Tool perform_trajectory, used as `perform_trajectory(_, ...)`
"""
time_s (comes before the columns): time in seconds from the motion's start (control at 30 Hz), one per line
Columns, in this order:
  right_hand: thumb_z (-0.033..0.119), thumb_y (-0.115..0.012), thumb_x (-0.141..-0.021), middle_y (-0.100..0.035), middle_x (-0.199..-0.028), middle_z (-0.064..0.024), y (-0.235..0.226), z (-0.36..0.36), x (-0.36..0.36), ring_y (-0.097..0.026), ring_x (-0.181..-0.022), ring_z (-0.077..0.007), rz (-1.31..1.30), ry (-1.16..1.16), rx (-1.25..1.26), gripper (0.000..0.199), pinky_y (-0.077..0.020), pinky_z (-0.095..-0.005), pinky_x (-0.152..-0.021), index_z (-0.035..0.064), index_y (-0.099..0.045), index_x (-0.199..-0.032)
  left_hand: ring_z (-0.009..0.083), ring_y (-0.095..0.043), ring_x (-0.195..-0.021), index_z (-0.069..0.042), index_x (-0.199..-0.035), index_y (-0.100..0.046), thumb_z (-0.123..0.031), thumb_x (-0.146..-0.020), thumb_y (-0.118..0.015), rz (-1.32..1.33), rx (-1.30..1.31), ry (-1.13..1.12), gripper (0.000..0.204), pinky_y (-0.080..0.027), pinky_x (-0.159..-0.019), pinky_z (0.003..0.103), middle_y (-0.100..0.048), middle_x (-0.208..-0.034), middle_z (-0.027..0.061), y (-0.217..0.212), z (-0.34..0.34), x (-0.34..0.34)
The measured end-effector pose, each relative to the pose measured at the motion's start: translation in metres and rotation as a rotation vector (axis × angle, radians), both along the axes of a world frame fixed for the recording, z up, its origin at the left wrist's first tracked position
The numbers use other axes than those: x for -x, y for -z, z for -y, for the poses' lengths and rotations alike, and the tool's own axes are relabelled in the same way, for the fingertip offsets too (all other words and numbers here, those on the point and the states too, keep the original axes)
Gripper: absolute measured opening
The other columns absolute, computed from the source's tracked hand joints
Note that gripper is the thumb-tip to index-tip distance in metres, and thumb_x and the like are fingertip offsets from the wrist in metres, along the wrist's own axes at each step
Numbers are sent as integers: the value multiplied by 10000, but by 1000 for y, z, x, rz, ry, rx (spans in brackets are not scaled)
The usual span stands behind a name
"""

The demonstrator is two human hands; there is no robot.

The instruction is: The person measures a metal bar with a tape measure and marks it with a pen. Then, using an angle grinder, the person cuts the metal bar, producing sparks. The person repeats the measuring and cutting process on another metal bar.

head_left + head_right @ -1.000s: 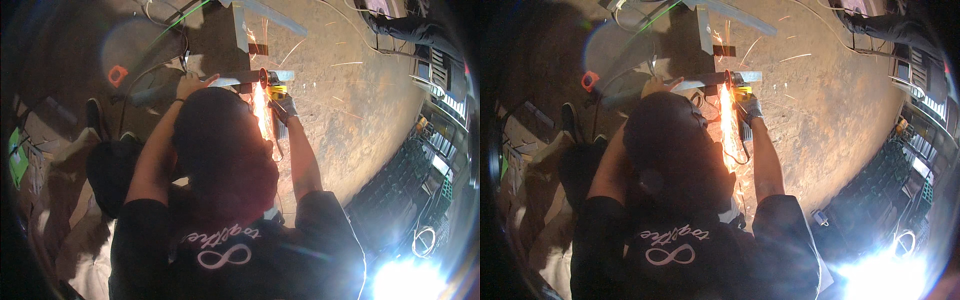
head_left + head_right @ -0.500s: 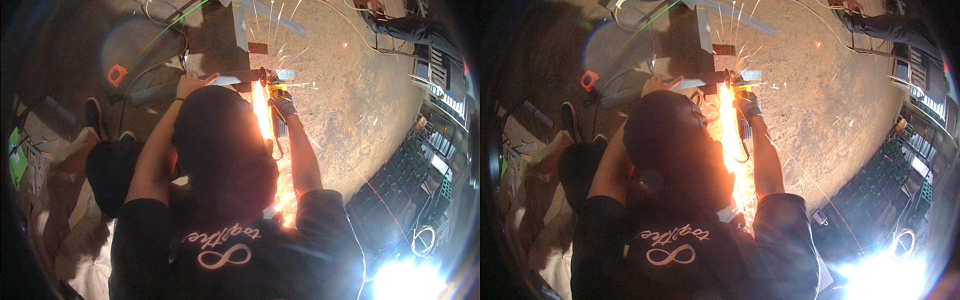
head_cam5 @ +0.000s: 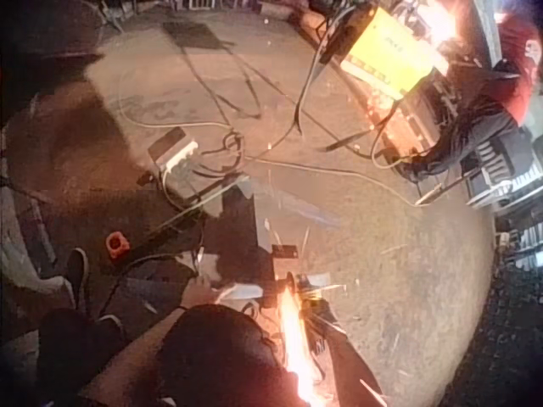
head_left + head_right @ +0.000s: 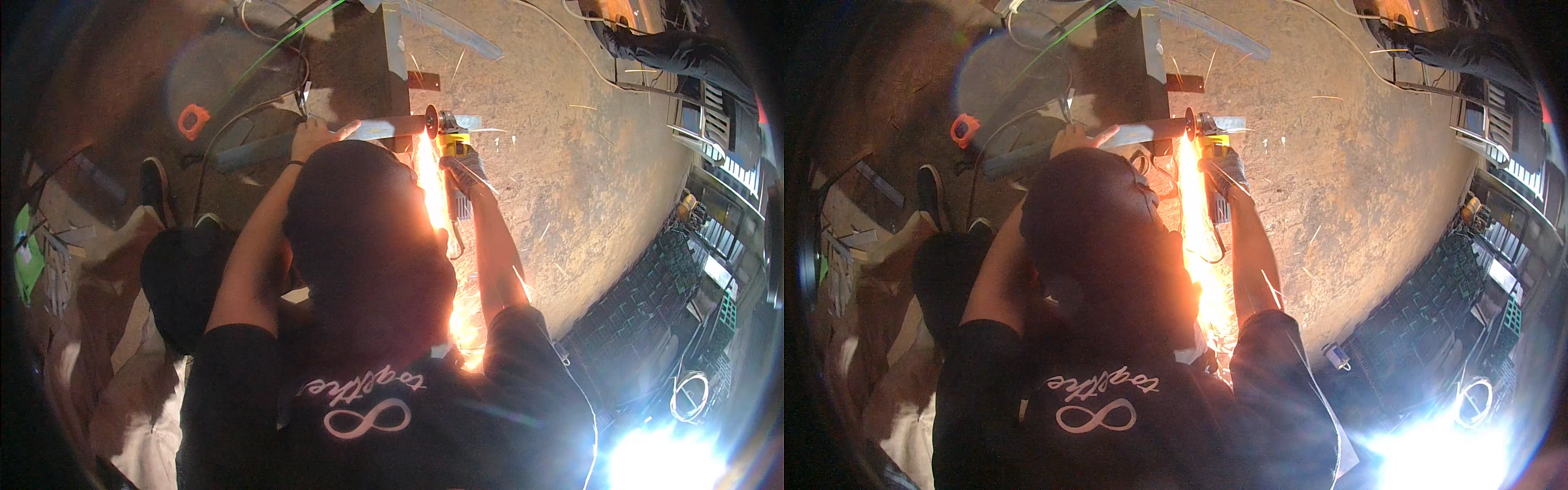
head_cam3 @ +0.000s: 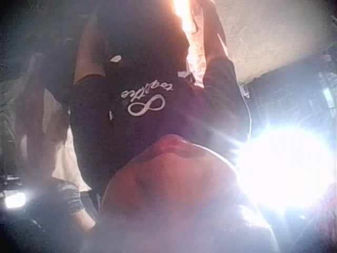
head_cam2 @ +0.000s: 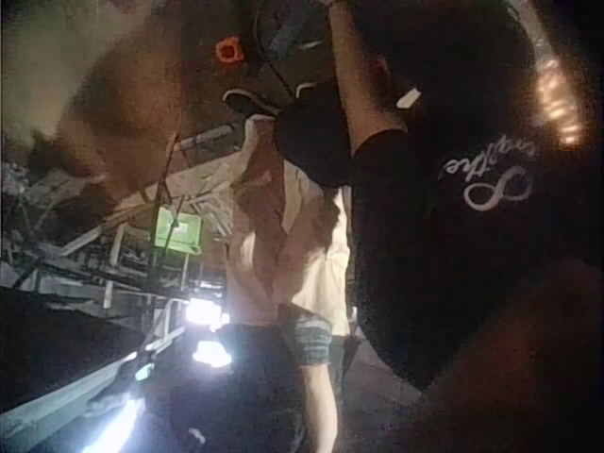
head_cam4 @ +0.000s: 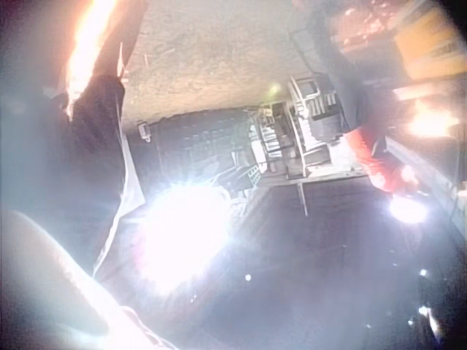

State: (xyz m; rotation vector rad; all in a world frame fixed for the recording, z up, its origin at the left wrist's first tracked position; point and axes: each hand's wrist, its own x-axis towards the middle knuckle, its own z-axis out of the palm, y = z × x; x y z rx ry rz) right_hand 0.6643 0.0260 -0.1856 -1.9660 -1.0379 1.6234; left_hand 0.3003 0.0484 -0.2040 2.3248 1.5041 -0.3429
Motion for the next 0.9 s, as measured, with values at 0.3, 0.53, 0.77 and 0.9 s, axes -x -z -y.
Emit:
perform_trajectory(0.3, 118, -734, -767, -618, -841, -5, 66, 4, -45, -567, -705, -125, 99, -185, -239, 233, -472, -274, -623, 85, -649, -981, 361, -644, -1009, -514, -1524, -296, -667, -964, -426, 1, 20, 39, 595, -501, -856, 471, -628, -1089, 252, 3, -4, -6)
perform_trajectory(0.53, 174, -781, -739, -626, -861, -22, -15, -17, 13, -563, -701, -139, 148, -54, 43, 287, -468, -260, -622, 95, -650, -982, 359, -629, -1063, -514, -1529, -283, -669, -966, -417, -41, 120, 0, 599, -489, -892, 468, -617, -1167, 259, 0, -2, 0)
perform_trajectory(0.77, 141, -775, -742, -645, -943, -19, 33, -9, -22, -606, -789, -169, 219, -217, -128, 378, -515, -319, -713, 58, -630, -1081, 408, -548, -1255, -511, -1524, -293, -628, -958, -486, 28, 159, -30, 610, -464, -1000, 518, -539, -1328, 303, -1, -5, -2)
perform_trajectory(0.9, 121, -793, -764, -657, -973, -23, 52, -5, -46, -620, -816, -151, 336, -414, -276, 404, -527, -317, -734, 50, -618, -1121, 407, -560, -1239, -522, -1522, -285, -609, -966, -491, 1, 176, -11, 600, -475, -988, 515, -547, -1320, 292, 4, -11, -10)
